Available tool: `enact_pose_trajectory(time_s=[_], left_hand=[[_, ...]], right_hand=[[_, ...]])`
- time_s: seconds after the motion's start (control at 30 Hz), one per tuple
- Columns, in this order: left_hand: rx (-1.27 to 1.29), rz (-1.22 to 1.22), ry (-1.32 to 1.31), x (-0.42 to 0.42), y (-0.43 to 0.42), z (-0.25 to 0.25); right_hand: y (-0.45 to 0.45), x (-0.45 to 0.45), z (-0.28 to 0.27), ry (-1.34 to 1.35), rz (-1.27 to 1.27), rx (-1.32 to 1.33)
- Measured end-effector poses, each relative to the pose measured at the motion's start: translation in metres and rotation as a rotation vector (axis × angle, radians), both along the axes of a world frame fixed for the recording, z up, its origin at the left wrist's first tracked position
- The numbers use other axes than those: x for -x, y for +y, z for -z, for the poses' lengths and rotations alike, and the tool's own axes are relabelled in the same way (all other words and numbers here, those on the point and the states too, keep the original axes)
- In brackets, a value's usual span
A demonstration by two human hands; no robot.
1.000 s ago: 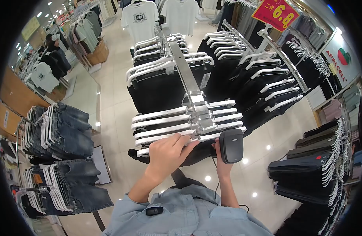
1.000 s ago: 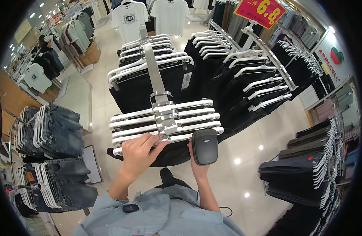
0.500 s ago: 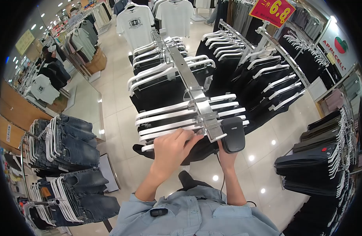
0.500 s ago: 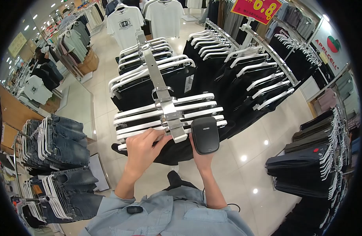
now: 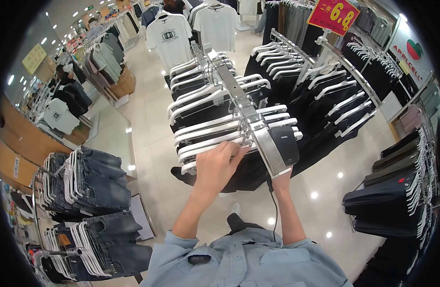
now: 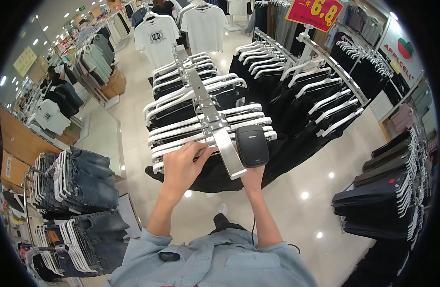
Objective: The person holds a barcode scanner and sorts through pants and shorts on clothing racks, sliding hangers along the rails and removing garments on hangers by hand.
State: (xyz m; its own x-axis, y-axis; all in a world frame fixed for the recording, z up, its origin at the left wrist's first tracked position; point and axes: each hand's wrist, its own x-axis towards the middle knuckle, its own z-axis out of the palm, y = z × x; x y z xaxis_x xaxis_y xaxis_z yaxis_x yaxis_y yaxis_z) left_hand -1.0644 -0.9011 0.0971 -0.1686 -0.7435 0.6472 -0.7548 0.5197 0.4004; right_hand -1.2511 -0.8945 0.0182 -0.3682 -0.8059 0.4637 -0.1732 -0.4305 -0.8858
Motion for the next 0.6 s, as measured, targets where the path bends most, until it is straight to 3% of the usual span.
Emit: enact_pose_trajectory(time_s=[0.17, 0.4, 0.47, 0.6], left_hand=[[0.009, 0.026, 0.060, 0.001, 0.000, 0.000], [-0.030, 0.081, 0.003, -0.001, 0.016, -0.001], [-0.041, 0.088, -0.003, 0.001, 0.022, -0.002], [-0.054, 0.107, -0.025, 0.006, 0.041, -0.006]], right_hand=[[-0.003, 0.001, 0.008, -0.156, -0.101, -0.012], [0.015, 0.002, 0.005, -0.141, -0.021, -0.049], [0.025, 0.002, 0.008, -0.076, 0.103, -0.154], [0.046, 0.011, 0.017, -0.139, 0.077, -0.253]])
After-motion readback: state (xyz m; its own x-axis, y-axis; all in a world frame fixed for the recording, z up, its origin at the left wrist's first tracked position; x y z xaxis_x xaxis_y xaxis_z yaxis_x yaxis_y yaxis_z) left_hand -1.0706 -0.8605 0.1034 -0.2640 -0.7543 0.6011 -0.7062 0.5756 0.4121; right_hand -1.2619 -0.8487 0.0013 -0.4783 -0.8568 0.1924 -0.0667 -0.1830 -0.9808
